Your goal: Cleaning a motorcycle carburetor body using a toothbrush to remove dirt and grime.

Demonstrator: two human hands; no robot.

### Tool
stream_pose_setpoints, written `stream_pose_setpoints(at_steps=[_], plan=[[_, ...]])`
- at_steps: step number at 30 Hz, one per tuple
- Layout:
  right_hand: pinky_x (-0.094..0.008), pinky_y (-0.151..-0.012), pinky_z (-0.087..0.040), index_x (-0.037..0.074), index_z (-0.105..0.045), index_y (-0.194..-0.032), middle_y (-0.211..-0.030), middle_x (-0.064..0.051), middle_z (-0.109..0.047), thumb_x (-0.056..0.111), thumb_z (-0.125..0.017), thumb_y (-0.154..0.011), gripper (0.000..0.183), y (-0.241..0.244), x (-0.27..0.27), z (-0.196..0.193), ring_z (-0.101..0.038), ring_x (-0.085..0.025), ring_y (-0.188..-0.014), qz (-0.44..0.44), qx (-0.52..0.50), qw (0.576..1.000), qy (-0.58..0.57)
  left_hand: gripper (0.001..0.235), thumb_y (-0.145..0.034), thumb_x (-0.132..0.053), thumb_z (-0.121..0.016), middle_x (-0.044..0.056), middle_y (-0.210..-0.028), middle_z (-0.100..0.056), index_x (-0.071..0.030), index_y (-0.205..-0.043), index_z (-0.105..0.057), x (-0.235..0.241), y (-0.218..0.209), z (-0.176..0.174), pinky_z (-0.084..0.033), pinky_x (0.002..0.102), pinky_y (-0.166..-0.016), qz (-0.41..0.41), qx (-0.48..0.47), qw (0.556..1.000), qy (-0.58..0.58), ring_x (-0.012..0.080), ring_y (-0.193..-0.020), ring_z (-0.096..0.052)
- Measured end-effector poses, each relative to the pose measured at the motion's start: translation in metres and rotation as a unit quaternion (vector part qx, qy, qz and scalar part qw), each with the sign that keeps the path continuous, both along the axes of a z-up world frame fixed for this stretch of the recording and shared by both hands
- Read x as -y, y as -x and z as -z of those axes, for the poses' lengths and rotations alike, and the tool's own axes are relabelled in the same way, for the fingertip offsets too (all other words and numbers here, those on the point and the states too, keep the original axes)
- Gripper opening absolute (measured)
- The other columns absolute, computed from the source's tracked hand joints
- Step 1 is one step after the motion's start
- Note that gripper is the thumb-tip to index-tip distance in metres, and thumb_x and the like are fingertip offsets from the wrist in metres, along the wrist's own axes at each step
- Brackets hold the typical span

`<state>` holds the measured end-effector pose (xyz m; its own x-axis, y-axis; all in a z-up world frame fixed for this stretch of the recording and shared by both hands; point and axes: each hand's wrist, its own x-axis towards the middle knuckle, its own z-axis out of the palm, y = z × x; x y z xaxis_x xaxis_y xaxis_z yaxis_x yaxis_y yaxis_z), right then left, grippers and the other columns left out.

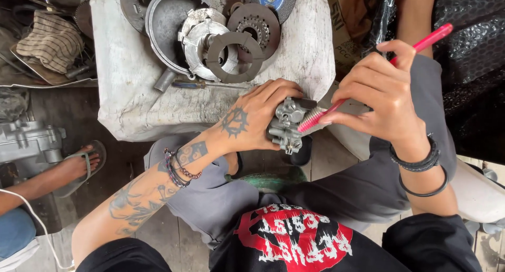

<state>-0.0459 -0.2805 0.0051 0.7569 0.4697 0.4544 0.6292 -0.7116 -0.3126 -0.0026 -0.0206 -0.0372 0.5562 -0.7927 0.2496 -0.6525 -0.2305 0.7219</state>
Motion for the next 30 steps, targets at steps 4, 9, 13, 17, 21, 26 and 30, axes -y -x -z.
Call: stream_pose_setpoints(at_steps=[4,9,13,17,21,26,30], plan=[[-0.047,-0.114,-0.030,0.013,-0.076,-0.074,-0.075,-0.001,-0.068,0.050,-0.091,-0.087,0.041,-0.009,0.024,0.005,-0.055,-0.022,-0.082,0.031,0.052,0.998,0.022,0.073,-0.058,-0.025,-0.087,0.004,-0.123,-0.057,-0.010,-0.121,-0.052,0.003,0.003,0.000,-0.052,0.038,-0.096,-0.017,-0.002,1.000,0.026,0.0238,-0.104,-0.064],[-0.044,-0.110,-0.032,0.003,-0.078,-0.087,-0.089,-0.006,-0.072,0.037,-0.086,-0.094,0.035,0.009,0.011,-0.002,-0.059,-0.025,-0.095,0.135,-0.017,0.990,-0.041,0.062,-0.059,-0.031,-0.091,0.005,-0.106,-0.061,-0.006,-0.108,-0.063,0.018,0.013,-0.003,-0.055,0.035,-0.079,-0.098,0.065,0.991,0.062,0.0226,-0.088,-0.065],[-0.041,-0.102,-0.031,0.003,-0.070,-0.078,-0.082,-0.006,-0.066,0.017,-0.085,-0.086,0.022,0.018,-0.022,-0.005,-0.051,-0.022,-0.083,0.118,-0.103,0.981,-0.112,0.072,-0.060,-0.029,-0.092,0.006,-0.118,-0.059,-0.005,-0.119,-0.058,0.027,0.019,-0.001,-0.055,0.036,-0.082,-0.098,0.049,0.992,0.068,0.0240,-0.098,-0.067],[-0.041,-0.102,-0.029,0.003,-0.067,-0.077,-0.081,-0.005,-0.062,0.023,-0.084,-0.089,0.030,0.015,-0.001,-0.004,-0.047,-0.023,-0.082,0.132,-0.106,0.981,-0.089,0.065,-0.060,-0.023,-0.090,0.003,-0.114,-0.060,-0.007,-0.116,-0.061,0.034,0.019,-0.003,-0.054,0.033,-0.078,-0.118,0.037,0.989,0.077,0.0206,-0.093,-0.067],[-0.041,-0.107,-0.028,0.001,-0.068,-0.081,-0.083,-0.006,-0.061,0.016,-0.092,-0.092,0.031,0.017,0.012,-0.008,-0.046,-0.024,-0.084,0.169,-0.080,0.981,-0.043,0.064,-0.061,-0.022,-0.091,0.005,-0.113,-0.062,-0.006,-0.114,-0.060,0.033,0.020,-0.004,-0.056,0.033,-0.077,-0.119,0.054,0.989,0.072,0.0215,-0.092,-0.067],[-0.042,-0.104,-0.028,0.006,-0.068,-0.076,-0.079,-0.002,-0.064,0.030,-0.086,-0.085,0.031,0.021,-0.014,-0.007,-0.049,-0.021,-0.081,0.117,-0.114,0.983,-0.085,0.066,-0.061,-0.022,-0.090,0.003,-0.116,-0.061,-0.006,-0.118,-0.060,0.031,0.020,-0.002,-0.055,0.034,-0.074,-0.108,0.060,0.991,0.051,0.0223,-0.094,-0.064],[-0.044,-0.109,-0.029,0.001,-0.070,-0.082,-0.085,-0.007,-0.065,0.019,-0.090,-0.089,0.028,0.013,0.007,-0.004,-0.053,-0.026,-0.089,0.148,-0.092,0.983,-0.059,0.071,-0.058,-0.023,-0.090,0.003,-0.116,-0.062,-0.007,-0.120,-0.061,0.031,0.017,-0.003,-0.057,0.032,-0.081,-0.105,0.038,0.992,0.051,0.0213,-0.097,-0.066]])
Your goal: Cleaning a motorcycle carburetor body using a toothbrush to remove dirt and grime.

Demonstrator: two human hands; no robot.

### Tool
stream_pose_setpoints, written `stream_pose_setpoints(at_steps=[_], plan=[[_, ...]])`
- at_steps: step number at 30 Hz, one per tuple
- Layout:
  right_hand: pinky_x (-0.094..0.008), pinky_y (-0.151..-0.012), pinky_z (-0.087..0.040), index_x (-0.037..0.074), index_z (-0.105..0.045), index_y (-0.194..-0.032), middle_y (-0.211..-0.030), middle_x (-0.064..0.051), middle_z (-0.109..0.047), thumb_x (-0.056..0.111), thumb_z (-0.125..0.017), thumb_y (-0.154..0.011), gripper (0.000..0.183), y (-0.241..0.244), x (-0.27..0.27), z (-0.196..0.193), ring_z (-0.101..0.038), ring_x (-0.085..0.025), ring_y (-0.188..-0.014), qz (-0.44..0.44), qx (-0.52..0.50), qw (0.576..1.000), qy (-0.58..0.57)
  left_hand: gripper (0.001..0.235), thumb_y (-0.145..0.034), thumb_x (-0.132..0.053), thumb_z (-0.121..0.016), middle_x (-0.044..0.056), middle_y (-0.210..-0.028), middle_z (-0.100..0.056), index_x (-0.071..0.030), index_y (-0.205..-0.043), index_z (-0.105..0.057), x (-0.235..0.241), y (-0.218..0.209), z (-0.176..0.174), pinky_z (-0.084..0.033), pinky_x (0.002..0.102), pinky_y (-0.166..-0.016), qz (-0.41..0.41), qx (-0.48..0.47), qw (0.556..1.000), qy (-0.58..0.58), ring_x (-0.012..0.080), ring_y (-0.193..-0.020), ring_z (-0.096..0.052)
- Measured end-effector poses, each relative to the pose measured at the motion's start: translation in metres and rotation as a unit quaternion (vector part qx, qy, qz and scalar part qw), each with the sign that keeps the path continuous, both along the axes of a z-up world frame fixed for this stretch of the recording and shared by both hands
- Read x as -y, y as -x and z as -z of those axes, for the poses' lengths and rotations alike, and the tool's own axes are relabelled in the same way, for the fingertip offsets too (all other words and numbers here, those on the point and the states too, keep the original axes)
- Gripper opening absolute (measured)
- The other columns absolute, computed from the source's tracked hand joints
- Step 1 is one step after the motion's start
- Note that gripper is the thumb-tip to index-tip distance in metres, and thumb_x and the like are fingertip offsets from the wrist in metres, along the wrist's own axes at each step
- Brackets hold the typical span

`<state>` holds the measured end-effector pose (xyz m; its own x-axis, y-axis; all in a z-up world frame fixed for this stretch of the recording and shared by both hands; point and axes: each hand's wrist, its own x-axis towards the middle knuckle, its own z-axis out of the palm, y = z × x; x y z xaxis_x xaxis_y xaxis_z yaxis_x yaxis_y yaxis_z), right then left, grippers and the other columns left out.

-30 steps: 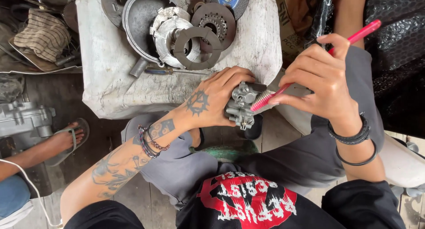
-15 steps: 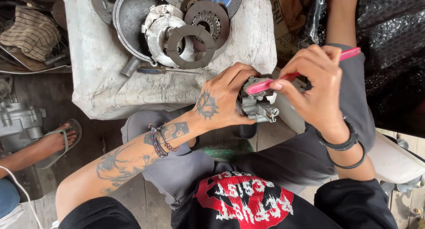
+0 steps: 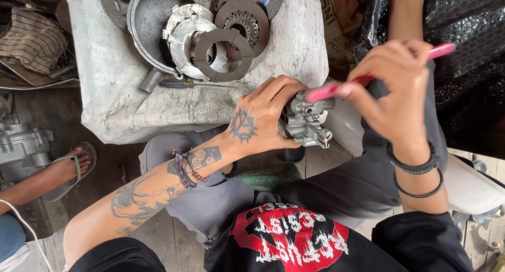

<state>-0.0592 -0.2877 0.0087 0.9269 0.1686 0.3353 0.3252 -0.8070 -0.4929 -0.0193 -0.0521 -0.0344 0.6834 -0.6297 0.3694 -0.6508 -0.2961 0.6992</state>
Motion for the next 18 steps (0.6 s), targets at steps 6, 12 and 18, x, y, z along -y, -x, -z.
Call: stream_pose_setpoints(at_steps=[6,12,18], plan=[[-0.048,-0.114,-0.028,0.001,-0.072,-0.082,-0.082,-0.007,-0.064,0.024,-0.090,-0.083,0.029,0.010,-0.005,0.002,-0.055,-0.028,-0.091,0.013,0.028,0.999,-0.008,0.068,-0.058,-0.021,-0.090,0.002,-0.114,-0.062,-0.008,-0.118,-0.060,-0.003,0.000,-0.006,-0.056,0.034,-0.079,0.006,0.004,1.000,0.001,0.0229,-0.093,-0.065],[-0.045,-0.110,-0.028,0.003,-0.071,-0.079,-0.087,-0.007,-0.068,0.039,-0.082,-0.092,0.040,0.003,0.007,0.009,-0.052,-0.025,-0.089,-0.007,0.019,1.000,-0.001,0.070,-0.057,-0.022,-0.092,0.002,-0.114,-0.062,-0.008,-0.117,-0.061,-0.001,-0.005,-0.003,-0.057,0.032,-0.083,0.011,-0.009,1.000,0.009,0.0199,-0.095,-0.065],[-0.046,-0.108,-0.029,0.004,-0.072,-0.076,-0.081,-0.005,-0.066,0.019,-0.089,-0.081,0.024,0.009,0.008,0.015,-0.051,-0.024,-0.087,-0.009,0.035,0.998,-0.053,0.070,-0.054,-0.021,-0.094,0.002,-0.110,-0.063,-0.008,-0.115,-0.063,-0.002,-0.009,-0.003,-0.054,0.031,-0.080,0.014,-0.043,0.998,0.036,0.0190,-0.090,-0.066]])
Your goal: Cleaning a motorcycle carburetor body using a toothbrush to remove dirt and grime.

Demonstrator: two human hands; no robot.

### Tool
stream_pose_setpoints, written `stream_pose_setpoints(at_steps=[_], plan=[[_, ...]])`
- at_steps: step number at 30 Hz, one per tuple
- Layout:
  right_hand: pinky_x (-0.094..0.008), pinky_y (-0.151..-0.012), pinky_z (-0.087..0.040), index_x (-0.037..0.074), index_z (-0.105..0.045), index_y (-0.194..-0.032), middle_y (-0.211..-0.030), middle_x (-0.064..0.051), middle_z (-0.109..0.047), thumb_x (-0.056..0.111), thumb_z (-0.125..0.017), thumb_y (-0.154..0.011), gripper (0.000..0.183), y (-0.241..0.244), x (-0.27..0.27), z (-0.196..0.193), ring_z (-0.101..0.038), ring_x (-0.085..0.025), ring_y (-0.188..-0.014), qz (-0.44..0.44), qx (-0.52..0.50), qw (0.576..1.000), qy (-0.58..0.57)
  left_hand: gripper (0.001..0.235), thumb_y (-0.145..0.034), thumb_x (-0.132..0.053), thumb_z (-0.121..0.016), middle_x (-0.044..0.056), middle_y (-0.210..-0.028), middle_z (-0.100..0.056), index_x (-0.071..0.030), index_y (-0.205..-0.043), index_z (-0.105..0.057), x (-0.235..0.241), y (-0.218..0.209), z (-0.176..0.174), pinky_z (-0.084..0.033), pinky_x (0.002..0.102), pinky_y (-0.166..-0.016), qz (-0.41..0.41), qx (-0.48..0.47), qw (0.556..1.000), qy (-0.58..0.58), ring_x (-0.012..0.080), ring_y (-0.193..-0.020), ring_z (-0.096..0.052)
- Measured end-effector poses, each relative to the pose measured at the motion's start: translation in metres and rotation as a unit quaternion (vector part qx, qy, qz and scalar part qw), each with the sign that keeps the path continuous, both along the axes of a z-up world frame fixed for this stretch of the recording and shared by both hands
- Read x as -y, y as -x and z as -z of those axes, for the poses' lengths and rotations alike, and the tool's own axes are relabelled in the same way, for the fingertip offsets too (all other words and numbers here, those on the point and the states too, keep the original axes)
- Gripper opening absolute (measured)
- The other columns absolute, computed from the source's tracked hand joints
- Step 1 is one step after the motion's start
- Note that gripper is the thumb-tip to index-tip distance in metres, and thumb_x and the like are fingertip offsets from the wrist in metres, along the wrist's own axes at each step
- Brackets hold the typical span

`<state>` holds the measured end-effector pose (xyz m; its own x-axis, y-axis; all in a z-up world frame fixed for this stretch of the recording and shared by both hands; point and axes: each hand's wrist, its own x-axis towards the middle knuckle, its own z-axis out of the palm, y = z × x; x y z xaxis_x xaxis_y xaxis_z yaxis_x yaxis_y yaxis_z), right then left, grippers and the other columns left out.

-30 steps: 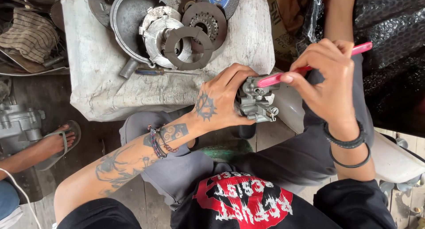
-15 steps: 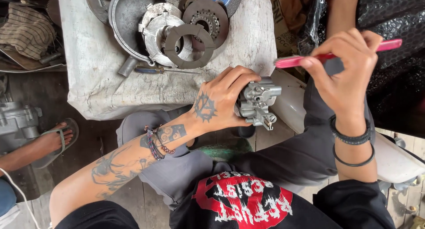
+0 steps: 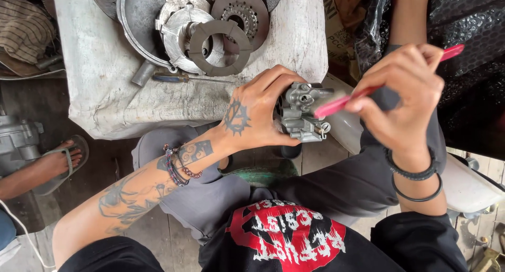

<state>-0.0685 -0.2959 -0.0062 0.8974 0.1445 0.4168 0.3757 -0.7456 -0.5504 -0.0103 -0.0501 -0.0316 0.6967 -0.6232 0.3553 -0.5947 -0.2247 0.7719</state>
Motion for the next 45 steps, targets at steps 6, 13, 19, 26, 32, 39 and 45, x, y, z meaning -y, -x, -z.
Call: stream_pose_setpoints(at_steps=[6,13,19,26,32,39,45], plan=[[-0.044,-0.106,-0.029,0.005,-0.072,-0.075,-0.085,-0.005,-0.069,0.039,-0.084,-0.085,0.037,-0.009,-0.002,-0.004,-0.052,-0.023,-0.086,-0.033,-0.017,0.999,0.026,0.072,-0.053,-0.024,-0.094,0.003,-0.109,-0.063,-0.007,-0.116,-0.063,0.001,0.000,0.003,-0.055,0.032,-0.080,-0.002,0.019,1.000,-0.014,0.0200,-0.090,-0.065],[-0.046,-0.117,-0.028,0.001,-0.073,-0.080,-0.085,-0.009,-0.068,-0.001,-0.087,-0.084,0.015,0.002,0.006,-0.010,-0.050,-0.027,-0.087,0.012,0.013,1.000,0.023,0.062,-0.058,-0.023,-0.092,0.001,-0.108,-0.062,-0.008,-0.111,-0.062,0.001,-0.001,0.003,-0.055,0.032,-0.077,0.003,0.026,1.000,-0.005,0.0196,-0.088,-0.065],[-0.048,-0.112,-0.029,0.004,-0.076,-0.079,-0.085,-0.006,-0.070,0.041,-0.087,-0.083,0.039,-0.006,0.007,-0.003,-0.056,-0.025,-0.090,-0.016,-0.003,0.999,0.052,0.064,-0.057,-0.023,-0.092,0.001,-0.107,-0.062,-0.007,-0.111,-0.063,0.002,-0.003,0.003,-0.055,0.031,-0.077,0.001,0.019,1.000,-0.001,0.0177,-0.086,-0.065],[-0.048,-0.113,-0.029,0.004,-0.078,-0.082,-0.083,-0.008,-0.070,0.040,-0.093,-0.087,0.039,0.008,-0.010,-0.023,-0.056,-0.027,-0.085,-0.006,0.079,0.991,0.105,0.070,-0.055,-0.029,-0.095,0.001,-0.108,-0.060,-0.009,-0.113,-0.062,0.001,-0.003,0.004,-0.054,0.031,-0.072,0.002,0.046,0.999,-0.023,0.0193,-0.089,-0.065],[-0.047,-0.112,-0.035,0.003,-0.082,-0.089,-0.088,-0.007,-0.072,0.035,-0.102,-0.101,0.040,0.019,-0.008,-0.040,-0.057,-0.029,-0.088,0.025,0.095,0.974,0.204,0.069,-0.060,-0.037,-0.094,0.003,-0.103,-0.057,-0.006,-0.113,-0.063,0.009,-0.003,0.005,-0.054,0.030,-0.068,-0.024,0.062,0.997,-0.023,0.0187,-0.087,-0.064],[-0.046,-0.112,-0.028,0.007,-0.082,-0.089,-0.086,-0.003,-0.075,0.038,-0.099,-0.103,0.038,0.021,-0.034,-0.053,-0.053,-0.024,-0.080,0.029,0.100,0.969,0.223,0.085,-0.055,-0.041,-0.095,0.003,-0.108,-0.058,-0.008,-0.125,-0.060,0.012,0.000,0.004,-0.055,0.033,-0.072,-0.033,0.073,0.995,-0.059,0.0212,-0.088,-0.062],[-0.048,-0.118,-0.036,-0.003,-0.080,-0.093,-0.084,-0.009,-0.064,0.018,-0.109,-0.098,0.036,0.030,-0.002,-0.053,-0.053,-0.030,-0.093,0.060,0.017,0.977,0.204,0.079,-0.056,-0.047,-0.093,0.003,-0.104,-0.056,-0.009,-0.119,-0.063,0.021,0.000,0.004,-0.056,0.036,-0.079,-0.033,0.083,0.993,-0.072,0.0212,-0.090,-0.062]])
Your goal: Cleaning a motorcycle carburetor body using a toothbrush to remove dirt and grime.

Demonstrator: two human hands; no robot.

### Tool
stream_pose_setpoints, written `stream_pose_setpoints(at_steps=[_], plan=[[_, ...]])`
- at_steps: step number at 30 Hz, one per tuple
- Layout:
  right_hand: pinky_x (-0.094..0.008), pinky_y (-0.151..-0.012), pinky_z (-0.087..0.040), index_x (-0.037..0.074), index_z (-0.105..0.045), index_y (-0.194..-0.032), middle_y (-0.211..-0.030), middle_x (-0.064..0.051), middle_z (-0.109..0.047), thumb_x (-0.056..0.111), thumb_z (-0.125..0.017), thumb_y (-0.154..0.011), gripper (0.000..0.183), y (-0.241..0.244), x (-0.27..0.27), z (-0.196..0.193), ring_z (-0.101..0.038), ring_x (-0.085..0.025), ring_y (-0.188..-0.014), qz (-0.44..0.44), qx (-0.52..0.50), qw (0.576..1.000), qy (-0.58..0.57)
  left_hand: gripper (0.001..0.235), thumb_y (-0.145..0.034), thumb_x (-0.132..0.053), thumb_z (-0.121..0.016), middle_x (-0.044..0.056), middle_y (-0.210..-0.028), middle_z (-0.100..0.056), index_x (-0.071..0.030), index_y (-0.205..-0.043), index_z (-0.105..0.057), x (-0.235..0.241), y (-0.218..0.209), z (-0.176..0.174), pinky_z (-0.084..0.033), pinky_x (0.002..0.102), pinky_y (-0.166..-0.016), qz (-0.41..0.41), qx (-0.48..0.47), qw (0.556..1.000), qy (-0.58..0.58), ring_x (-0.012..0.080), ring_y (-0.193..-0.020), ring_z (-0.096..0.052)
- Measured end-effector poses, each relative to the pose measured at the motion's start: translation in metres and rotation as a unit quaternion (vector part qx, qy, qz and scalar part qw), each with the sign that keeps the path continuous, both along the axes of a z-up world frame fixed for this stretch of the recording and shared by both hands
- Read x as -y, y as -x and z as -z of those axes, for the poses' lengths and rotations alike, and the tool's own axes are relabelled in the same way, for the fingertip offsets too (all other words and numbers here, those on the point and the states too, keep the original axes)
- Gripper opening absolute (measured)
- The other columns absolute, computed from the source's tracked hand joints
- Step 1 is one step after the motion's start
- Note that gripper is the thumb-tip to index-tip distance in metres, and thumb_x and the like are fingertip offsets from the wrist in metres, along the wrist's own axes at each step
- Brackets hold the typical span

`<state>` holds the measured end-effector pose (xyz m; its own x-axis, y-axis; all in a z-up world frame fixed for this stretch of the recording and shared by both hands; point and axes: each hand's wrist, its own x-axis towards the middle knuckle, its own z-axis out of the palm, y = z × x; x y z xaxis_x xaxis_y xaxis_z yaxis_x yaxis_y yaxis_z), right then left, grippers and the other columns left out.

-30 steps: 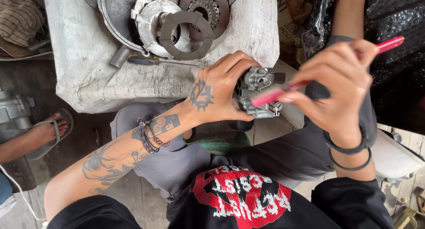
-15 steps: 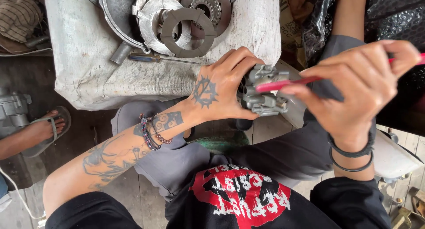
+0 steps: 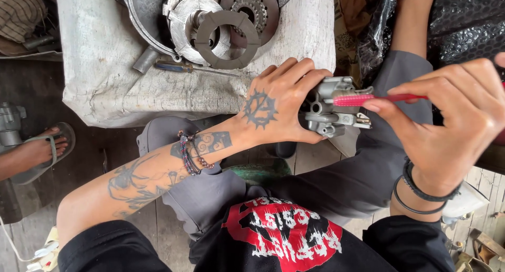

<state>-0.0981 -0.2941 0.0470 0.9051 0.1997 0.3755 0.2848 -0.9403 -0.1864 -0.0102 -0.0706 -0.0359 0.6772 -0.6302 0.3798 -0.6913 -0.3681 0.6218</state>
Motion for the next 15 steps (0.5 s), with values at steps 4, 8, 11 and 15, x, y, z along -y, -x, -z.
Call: stream_pose_setpoints(at_steps=[4,8,11,15], plan=[[-0.043,-0.091,-0.042,-0.009,-0.077,-0.098,-0.092,-0.016,-0.064,0.003,-0.112,-0.094,0.037,0.013,0.007,-0.001,-0.050,-0.031,-0.095,0.015,-0.029,0.999,-0.043,0.091,-0.053,-0.046,-0.094,0.002,-0.108,-0.057,-0.012,-0.131,-0.060,0.005,0.000,0.008,-0.051,0.039,-0.087,0.011,-0.008,1.000,-0.009,0.0214,-0.096,-0.060],[-0.041,-0.092,-0.043,-0.015,-0.074,-0.104,-0.099,-0.019,-0.061,-0.008,-0.109,-0.101,0.036,0.021,0.032,0.011,-0.049,-0.029,-0.092,0.036,-0.052,0.995,-0.076,0.089,-0.054,-0.047,-0.094,0.001,-0.108,-0.057,-0.014,-0.130,-0.062,0.005,0.000,0.009,-0.048,0.039,-0.088,0.015,-0.017,1.000,-0.004,0.0200,-0.095,-0.058],[-0.043,-0.095,-0.044,-0.015,-0.074,-0.103,-0.097,-0.020,-0.060,0.002,-0.107,-0.104,0.037,0.013,0.023,0.009,-0.050,-0.031,-0.095,0.028,-0.030,0.996,-0.085,0.086,-0.057,-0.047,-0.094,0.002,-0.107,-0.057,-0.012,-0.128,-0.062,0.002,-0.001,0.007,-0.051,0.039,-0.090,0.015,-0.020,1.000,0.004,0.0207,-0.095,-0.058],[-0.039,-0.091,-0.042,0.000,-0.080,-0.090,-0.090,-0.008,-0.069,0.025,-0.105,-0.096,0.037,-0.001,0.011,0.011,-0.050,-0.027,-0.091,-0.021,-0.013,1.000,0.002,0.086,-0.057,-0.047,-0.093,0.003,-0.106,-0.056,-0.011,-0.128,-0.062,0.000,-0.001,0.006,-0.052,0.040,-0.088,0.014,-0.009,1.000,0.001,0.0217,-0.095,-0.059]])
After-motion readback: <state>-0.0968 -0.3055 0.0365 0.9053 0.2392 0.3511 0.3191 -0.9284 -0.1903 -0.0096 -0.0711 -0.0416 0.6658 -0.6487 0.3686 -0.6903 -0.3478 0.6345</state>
